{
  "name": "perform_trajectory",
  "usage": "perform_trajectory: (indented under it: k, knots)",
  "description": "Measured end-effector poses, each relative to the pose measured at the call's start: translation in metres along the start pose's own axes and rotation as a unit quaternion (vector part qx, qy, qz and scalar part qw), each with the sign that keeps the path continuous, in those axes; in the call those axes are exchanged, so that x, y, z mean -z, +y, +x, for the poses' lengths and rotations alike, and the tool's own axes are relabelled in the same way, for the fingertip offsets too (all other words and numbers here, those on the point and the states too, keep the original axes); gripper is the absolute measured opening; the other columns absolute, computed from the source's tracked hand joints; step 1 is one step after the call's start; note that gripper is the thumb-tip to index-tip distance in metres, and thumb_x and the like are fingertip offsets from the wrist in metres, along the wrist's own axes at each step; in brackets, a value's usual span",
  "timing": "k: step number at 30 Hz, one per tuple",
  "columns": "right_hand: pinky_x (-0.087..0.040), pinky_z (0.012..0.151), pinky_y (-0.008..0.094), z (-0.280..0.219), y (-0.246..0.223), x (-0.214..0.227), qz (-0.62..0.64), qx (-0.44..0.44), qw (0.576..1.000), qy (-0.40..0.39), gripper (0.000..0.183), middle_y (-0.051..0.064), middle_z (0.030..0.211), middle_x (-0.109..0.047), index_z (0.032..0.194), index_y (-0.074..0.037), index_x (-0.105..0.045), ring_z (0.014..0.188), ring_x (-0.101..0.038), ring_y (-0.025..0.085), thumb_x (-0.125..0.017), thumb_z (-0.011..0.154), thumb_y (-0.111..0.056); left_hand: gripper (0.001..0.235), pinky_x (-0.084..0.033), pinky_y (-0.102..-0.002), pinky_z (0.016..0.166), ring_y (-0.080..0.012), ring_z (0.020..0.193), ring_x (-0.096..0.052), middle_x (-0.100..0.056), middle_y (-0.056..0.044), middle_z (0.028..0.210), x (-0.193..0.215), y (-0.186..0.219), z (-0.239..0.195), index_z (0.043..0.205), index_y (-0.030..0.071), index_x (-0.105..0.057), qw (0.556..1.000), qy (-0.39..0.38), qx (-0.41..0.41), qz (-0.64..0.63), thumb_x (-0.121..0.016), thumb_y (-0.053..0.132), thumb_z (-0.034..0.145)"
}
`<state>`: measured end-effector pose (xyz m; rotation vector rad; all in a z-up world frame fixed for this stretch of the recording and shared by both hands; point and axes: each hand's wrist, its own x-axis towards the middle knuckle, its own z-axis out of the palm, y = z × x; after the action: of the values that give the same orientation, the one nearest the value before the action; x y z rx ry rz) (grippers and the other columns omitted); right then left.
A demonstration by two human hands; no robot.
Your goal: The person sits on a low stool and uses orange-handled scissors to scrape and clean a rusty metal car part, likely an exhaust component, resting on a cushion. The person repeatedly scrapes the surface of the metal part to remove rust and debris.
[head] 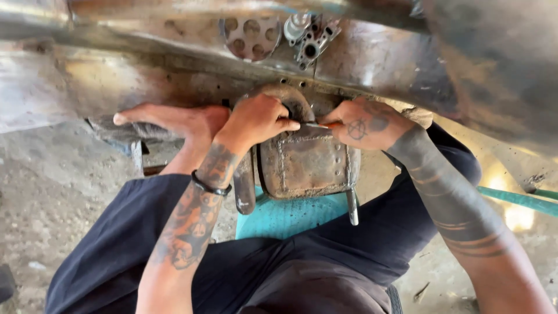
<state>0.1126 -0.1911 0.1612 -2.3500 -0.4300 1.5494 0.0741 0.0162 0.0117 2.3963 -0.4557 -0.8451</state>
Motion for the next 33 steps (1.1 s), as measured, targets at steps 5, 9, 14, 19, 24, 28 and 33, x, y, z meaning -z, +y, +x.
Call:
perform_trajectory:
  k: [5, 9, 14, 19, 24, 28, 33]
  knots:
    - [-0.055, 0.056, 0.033, 0.033, 0.014, -0.014, -0.039, 0.031, 0.999, 0.009, 0.043, 0.023, 0.091, -0.077, 0.136, -0.004, -0.064, 0.051, -0.066, 0.023, -0.055, 0.098, -0.022, 0.036, -0.059, -0.049, 0.065, -0.0376, 0.071, -0.071, -0.069, -0.009, 0.078, -0.003, -0.010, -0.004, 0.082, 0.011, -0.080, 0.999, 0.017, 0.001, 0.033, -0.071, 0.045, 0.092]
    - [-0.051, 0.046, 0.031, 0.031, 0.007, -0.013, -0.068, 0.048, 0.996, 0.028, 0.038, 0.023, 0.088, -0.077, 0.130, -0.002, -0.067, 0.046, -0.065, 0.021, -0.056, 0.098, -0.017, 0.035, -0.059, -0.046, 0.061, -0.0328, 0.066, -0.070, -0.068, -0.006, 0.074, -0.002, -0.009, -0.006, 0.078, 0.012, -0.079, 0.998, 0.026, 0.010, 0.048, -0.072, 0.043, 0.092]
    - [-0.058, 0.065, 0.038, 0.014, 0.012, -0.044, -0.096, 0.065, 0.990, 0.083, 0.032, 0.016, 0.087, -0.077, 0.121, -0.003, -0.072, 0.056, -0.070, 0.024, -0.055, 0.097, -0.014, 0.037, -0.059, -0.049, 0.063, -0.0359, 0.070, -0.069, -0.067, -0.009, 0.078, 0.003, 0.010, -0.026, 0.081, 0.011, -0.079, 0.997, 0.026, -0.005, 0.078, -0.071, 0.044, 0.093]
    - [-0.062, 0.073, 0.053, -0.029, 0.029, -0.102, -0.106, 0.066, 0.972, 0.199, 0.035, 0.012, 0.097, -0.073, 0.120, -0.011, -0.074, 0.077, -0.075, 0.036, -0.060, 0.090, -0.023, 0.031, -0.055, -0.032, 0.069, -0.0198, 0.074, -0.065, -0.064, -0.003, 0.084, -0.030, 0.033, -0.074, 0.092, 0.017, -0.078, 0.993, 0.050, -0.027, 0.100, -0.064, 0.042, 0.100]
    - [-0.062, 0.061, 0.046, -0.016, 0.042, -0.166, -0.100, 0.056, 0.947, 0.301, 0.043, 0.012, 0.108, -0.063, 0.129, -0.021, -0.070, 0.075, -0.071, 0.032, -0.059, 0.087, -0.019, 0.026, -0.051, -0.036, 0.064, -0.0218, 0.075, -0.065, -0.060, -0.001, 0.091, -0.073, 0.023, -0.092, 0.098, 0.016, -0.076, 0.956, 0.239, -0.084, 0.146, -0.070, 0.041, 0.097]
    - [-0.062, 0.060, 0.048, -0.024, 0.028, -0.169, -0.117, 0.030, 0.931, 0.344, 0.053, 0.011, 0.115, -0.060, 0.140, -0.028, -0.063, 0.077, -0.069, 0.033, -0.055, 0.088, -0.022, 0.029, -0.052, -0.034, 0.067, -0.0208, 0.078, -0.063, -0.061, -0.003, 0.094, -0.070, 0.024, -0.095, 0.103, 0.016, -0.078, 0.943, 0.284, -0.091, 0.149, -0.072, 0.043, 0.096]
    - [-0.062, 0.061, 0.048, -0.017, 0.025, -0.162, -0.117, 0.014, 0.932, 0.343, 0.046, 0.010, 0.112, -0.061, 0.131, -0.026, -0.068, 0.075, -0.070, 0.035, -0.059, 0.086, -0.021, 0.026, -0.053, -0.035, 0.064, -0.0211, 0.069, -0.060, -0.054, -0.001, 0.083, -0.086, 0.016, -0.085, 0.096, 0.014, -0.077, 0.924, 0.338, -0.098, 0.151, -0.076, 0.040, 0.093]
